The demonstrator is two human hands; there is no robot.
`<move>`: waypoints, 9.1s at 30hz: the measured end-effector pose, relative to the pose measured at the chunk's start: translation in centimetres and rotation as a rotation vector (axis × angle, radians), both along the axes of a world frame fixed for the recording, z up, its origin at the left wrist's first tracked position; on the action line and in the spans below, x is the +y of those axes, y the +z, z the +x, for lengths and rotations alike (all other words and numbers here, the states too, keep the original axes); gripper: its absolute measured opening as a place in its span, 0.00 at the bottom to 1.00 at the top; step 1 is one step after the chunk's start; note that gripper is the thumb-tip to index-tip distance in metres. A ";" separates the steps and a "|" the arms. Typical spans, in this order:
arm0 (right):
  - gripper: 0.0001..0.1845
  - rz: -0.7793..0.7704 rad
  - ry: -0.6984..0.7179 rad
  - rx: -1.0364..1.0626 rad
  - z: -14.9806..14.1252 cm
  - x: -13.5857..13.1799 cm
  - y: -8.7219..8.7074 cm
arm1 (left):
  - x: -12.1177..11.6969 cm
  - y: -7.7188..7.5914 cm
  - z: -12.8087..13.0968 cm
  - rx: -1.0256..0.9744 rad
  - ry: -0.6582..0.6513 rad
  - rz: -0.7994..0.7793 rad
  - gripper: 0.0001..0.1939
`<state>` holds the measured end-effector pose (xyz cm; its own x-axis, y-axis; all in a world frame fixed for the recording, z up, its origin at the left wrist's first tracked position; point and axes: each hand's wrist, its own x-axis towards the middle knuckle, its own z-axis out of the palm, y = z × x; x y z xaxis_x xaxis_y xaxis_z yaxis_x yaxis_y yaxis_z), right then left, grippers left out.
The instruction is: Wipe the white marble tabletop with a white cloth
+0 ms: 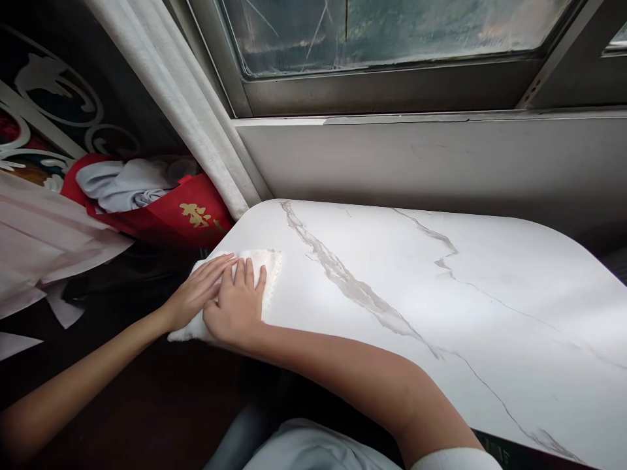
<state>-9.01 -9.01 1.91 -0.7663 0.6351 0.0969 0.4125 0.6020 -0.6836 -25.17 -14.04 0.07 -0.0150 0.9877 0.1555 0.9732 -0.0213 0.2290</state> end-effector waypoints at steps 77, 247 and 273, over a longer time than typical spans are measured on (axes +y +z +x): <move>0.30 0.480 -0.197 -0.314 8.0 20.1 -2.0 | 22.0 -0.2 11.1 0.021 0.086 0.013 0.26; 0.30 0.420 -0.544 -0.392 51.8 5.5 -2.5 | 12.0 0.3 50.8 -0.162 -0.615 -0.026 0.33; 0.25 0.536 -0.635 -0.340 48.5 31.3 -2.6 | 36.0 0.1 50.7 -0.130 -0.403 -0.039 0.27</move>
